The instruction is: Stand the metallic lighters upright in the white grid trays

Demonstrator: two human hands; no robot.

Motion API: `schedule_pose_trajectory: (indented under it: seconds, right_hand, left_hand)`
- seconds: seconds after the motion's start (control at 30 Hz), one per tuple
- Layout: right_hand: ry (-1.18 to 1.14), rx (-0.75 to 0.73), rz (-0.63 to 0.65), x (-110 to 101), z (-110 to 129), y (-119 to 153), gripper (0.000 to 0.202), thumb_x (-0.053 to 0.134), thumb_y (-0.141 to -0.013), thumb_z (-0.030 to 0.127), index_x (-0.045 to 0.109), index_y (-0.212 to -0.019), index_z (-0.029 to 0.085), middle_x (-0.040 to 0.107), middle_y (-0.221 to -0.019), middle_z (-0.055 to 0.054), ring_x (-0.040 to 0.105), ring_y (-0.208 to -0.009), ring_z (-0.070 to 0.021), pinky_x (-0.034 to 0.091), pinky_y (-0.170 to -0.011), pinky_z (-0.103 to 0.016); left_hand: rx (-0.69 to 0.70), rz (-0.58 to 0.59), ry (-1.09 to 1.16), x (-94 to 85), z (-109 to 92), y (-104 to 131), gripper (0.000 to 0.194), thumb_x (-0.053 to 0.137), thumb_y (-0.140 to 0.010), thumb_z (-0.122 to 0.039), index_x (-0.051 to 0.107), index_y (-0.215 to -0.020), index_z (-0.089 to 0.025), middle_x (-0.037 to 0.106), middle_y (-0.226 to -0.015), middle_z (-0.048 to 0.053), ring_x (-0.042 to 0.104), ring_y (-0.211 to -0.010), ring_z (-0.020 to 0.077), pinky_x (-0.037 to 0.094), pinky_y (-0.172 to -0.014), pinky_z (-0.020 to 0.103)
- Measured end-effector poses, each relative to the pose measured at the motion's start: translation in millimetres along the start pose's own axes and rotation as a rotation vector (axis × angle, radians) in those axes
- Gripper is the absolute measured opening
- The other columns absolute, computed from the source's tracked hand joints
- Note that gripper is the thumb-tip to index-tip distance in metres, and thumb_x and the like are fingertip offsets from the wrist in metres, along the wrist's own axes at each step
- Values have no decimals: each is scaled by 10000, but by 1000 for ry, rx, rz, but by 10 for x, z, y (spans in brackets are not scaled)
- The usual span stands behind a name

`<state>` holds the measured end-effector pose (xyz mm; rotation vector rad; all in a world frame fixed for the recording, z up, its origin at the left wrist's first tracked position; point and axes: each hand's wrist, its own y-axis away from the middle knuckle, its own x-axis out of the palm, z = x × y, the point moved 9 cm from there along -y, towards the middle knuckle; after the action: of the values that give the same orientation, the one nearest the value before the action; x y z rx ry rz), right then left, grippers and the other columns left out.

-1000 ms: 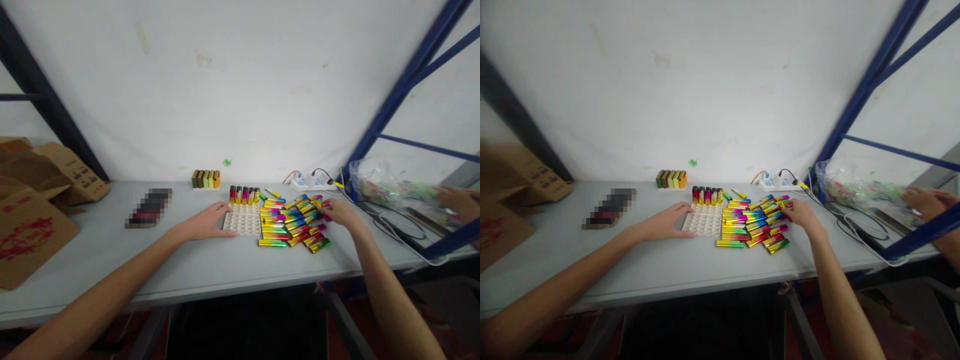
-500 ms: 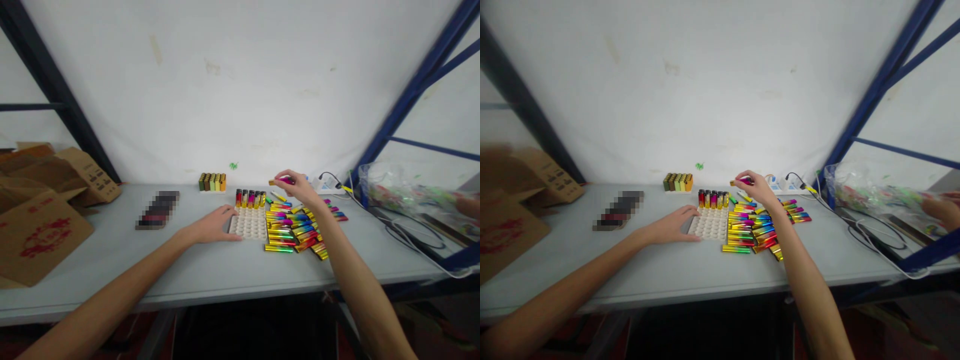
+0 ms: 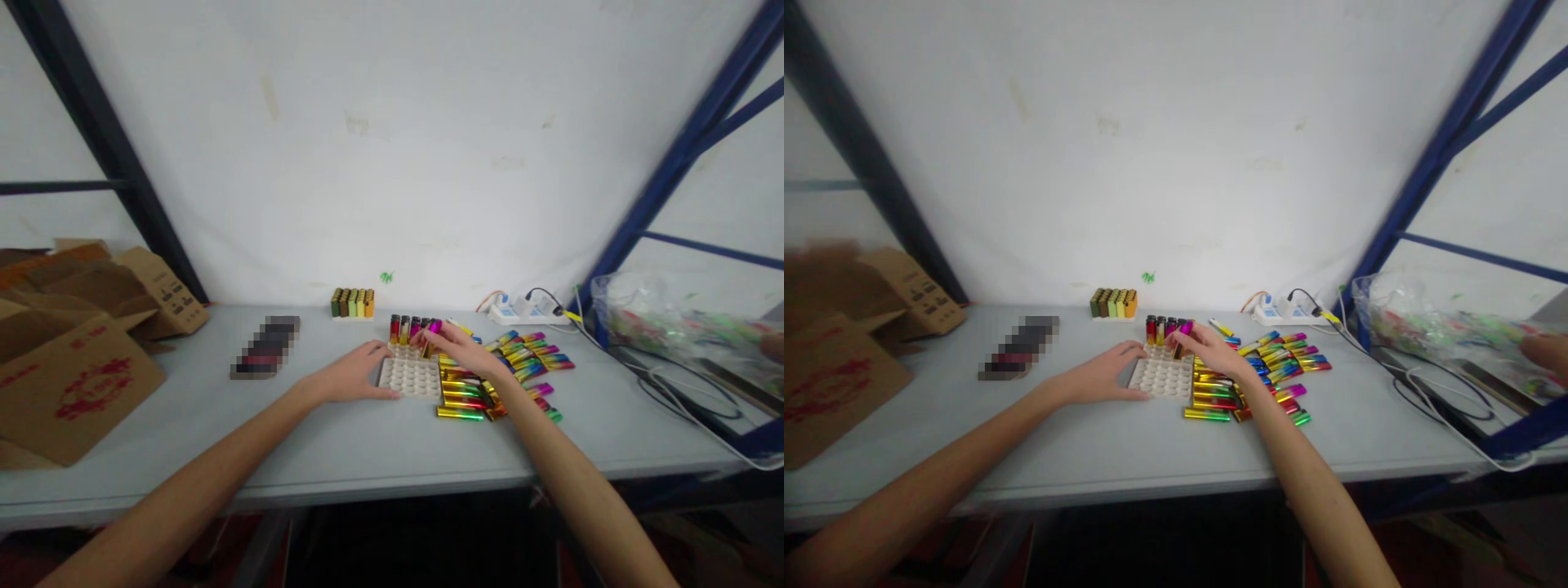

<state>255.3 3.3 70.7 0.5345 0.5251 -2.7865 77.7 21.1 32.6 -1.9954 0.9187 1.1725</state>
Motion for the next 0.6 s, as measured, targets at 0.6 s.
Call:
schedule_pose_trajectory:
  seconds: [0.6]
  right_hand:
    - [232,66,-415,-197,-55,14,643,457,-926,813,371,-633,247,339,-589,39,336,-575,-134,274,-547,-291]
  left_hand:
    - [4,7,20,3,15,-15,777,708,-815,-786,567,-1335,-226,541,-1462,133,530,-1389,332,392,-1215,430]
